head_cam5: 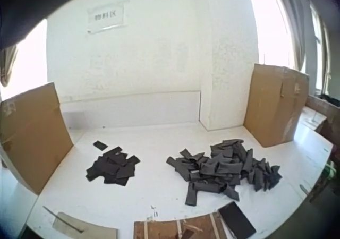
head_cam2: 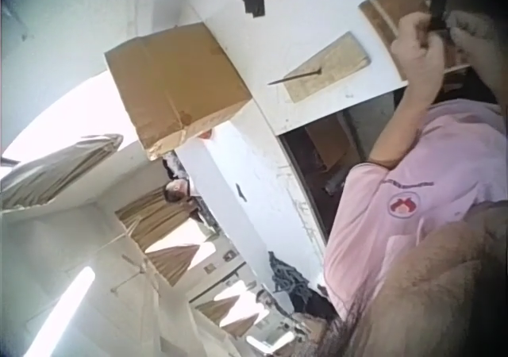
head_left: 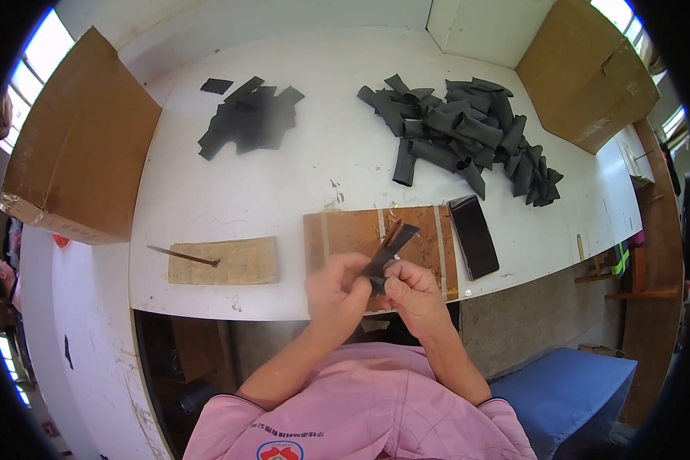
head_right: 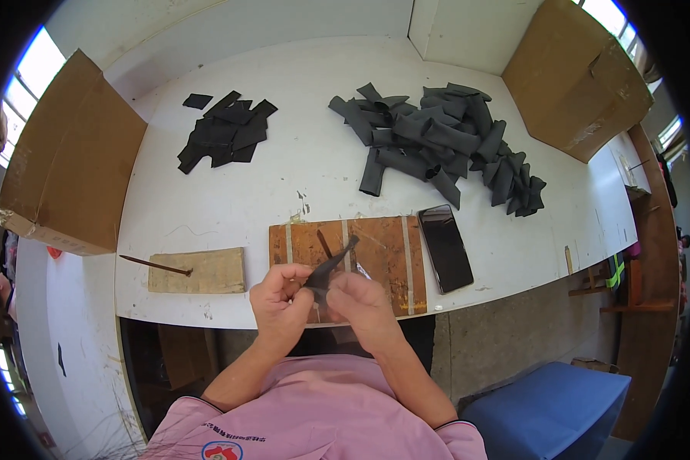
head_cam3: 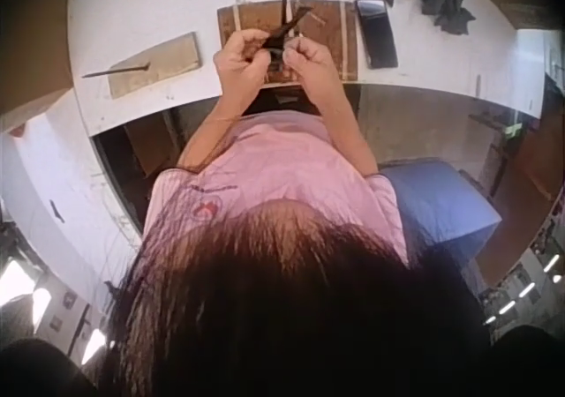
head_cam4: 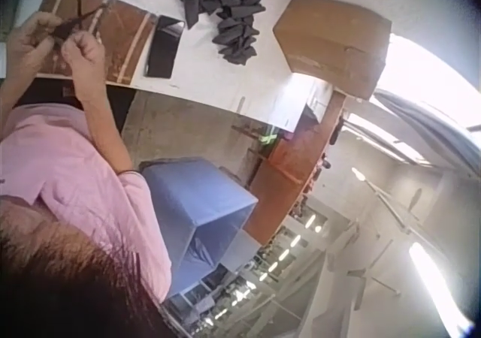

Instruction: Manually assembling or folding small black foam or rubber parts at a workstation.

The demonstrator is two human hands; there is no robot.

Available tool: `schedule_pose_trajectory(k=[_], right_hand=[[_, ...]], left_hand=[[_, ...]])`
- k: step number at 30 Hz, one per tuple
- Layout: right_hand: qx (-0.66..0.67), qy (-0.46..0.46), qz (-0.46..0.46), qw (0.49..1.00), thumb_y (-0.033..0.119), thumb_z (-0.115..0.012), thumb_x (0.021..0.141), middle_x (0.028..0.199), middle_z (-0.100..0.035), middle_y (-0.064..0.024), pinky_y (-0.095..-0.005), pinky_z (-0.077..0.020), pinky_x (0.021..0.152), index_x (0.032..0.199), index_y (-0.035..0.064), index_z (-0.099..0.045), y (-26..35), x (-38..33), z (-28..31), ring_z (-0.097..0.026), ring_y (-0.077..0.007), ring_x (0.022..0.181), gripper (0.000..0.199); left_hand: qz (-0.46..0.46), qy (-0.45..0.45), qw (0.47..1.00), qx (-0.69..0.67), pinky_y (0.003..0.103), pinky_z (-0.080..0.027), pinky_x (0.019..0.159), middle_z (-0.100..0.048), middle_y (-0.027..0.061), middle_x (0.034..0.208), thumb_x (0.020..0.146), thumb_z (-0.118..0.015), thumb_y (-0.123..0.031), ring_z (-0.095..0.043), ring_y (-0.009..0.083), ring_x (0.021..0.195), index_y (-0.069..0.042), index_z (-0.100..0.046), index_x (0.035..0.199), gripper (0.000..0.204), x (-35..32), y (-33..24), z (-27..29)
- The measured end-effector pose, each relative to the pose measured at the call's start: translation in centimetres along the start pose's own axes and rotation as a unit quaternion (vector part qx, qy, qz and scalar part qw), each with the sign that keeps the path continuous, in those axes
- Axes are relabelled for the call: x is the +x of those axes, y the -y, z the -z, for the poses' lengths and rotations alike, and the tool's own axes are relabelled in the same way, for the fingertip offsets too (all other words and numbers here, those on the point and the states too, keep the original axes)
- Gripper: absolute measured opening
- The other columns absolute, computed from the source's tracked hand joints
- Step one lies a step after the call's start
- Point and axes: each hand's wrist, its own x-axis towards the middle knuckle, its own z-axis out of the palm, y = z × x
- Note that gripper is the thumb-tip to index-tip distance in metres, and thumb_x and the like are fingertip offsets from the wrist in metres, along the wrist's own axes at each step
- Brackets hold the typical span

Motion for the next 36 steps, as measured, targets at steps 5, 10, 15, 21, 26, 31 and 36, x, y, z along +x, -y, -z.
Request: schedule_pose_trajectory(k=[5,10,15,21,26,31,36], right_hand=[[-0.07,0.007,0.077,0.994,0.01,-0.055,0.08,0.08,-0.05,-0.0028,-0.0227,-0.0375,0.063,0.071,0.002,-0.055,0.8,-0.3,0.3,-0.045,-0.009,0.07,0.012],[-0.092,0.087,0.261,0.957,0.005,-0.056,0.076,0.092,-0.05,-0.0085,-0.0312,-0.0397,0.077,0.068,-0.0004,-0.055,2.6,-0.4,-2.0,-0.05,-0.0185,0.084,0.009],[-0.242,0.068,0.341,0.906,-0.005,-0.052,0.074,0.088,-0.056,-0.0117,-0.0303,-0.044,0.076,0.075,-0.002,-0.053,5.0,0.6,-1.8,-0.056,-0.0207,0.084,0.003],[-0.399,-0.06,0.365,0.839,-0.004,-0.054,0.074,0.083,-0.056,-0.0111,-0.0258,-0.0434,0.063,0.078,0.0005,-0.053,5.3,0.0,-3.8,-0.054,-0.0168,0.07,0.006],[-0.452,-0.093,0.357,0.812,-0.002,-0.054,0.075,0.075,-0.051,-0.0057,-0.023,-0.0393,0.058,0.077,0.0006,-0.053,6.1,0.1,-4.4,-0.048,-0.0131,0.065,0.003],[-0.249,0.062,0.187,0.948,0.005,-0.052,0.081,0.073,-0.047,-0.0019,-0.0198,-0.0343,0.056,0.075,-0.0002,-0.051,9.7,0.3,-5.2,-0.043,-0.0065,0.068,0.008],[-0.218,0.058,0.081,0.971,0.016,-0.052,0.085,0.064,-0.046,0.0036,-0.0186,-0.0332,0.056,0.073,0.0041,-0.052,10.6,3.0,-5.0,-0.041,-0.0049,0.059,0.017]], left_hand=[[0.147,0.322,0.867,-0.349,0.019,-0.041,0.067,-0.054,0.0048,0.091,0.071,-0.05,0.008,-0.053,0.0081,0.078,-0.003,-0.046,0.105,0.036,1.6,-1.2,2.4],[0.181,0.433,0.693,-0.547,0.017,-0.039,0.065,-0.052,0.0051,0.091,0.072,-0.049,0.009,-0.052,0.0075,0.08,0.001,-0.04,0.119,0.048,2.3,-3.9,3.0],[0.089,0.204,0.928,-0.3,0.017,-0.041,0.058,-0.052,0.0078,0.094,0.076,-0.045,0.013,-0.052,0.0069,0.07,0.001,-0.043,0.116,0.041,0.9,-4.7,1.2],[-0.022,0.028,0.983,-0.179,0.017,-0.041,0.052,-0.053,0.0092,0.098,0.079,-0.045,0.011,-0.05,0.006,0.065,0.001,-0.052,0.101,0.025,0.5,-4.4,-0.8],[0.186,0.055,0.925,-0.328,0.016,-0.036,0.04,-0.057,0.0127,0.092,0.079,-0.049,0.006,-0.047,0.0044,0.052,-0.001,-0.049,0.095,0.018,2.2,-5.5,0.3],[0.216,0.273,0.664,-0.661,0.015,-0.029,0.033,-0.056,0.0161,0.085,0.076,-0.049,0.005,-0.037,0.0011,0.037,0.0,-0.042,0.104,0.029,5.4,-6.2,1.5],[0.282,0.261,0.549,-0.742,0.017,-0.023,0.03,-0.051,0.0062,0.069,0.085,-0.044,-0.007,-0.029,0.003,0.032,-0.002,-0.042,0.113,0.029,6.8,-5.3,1.3]])
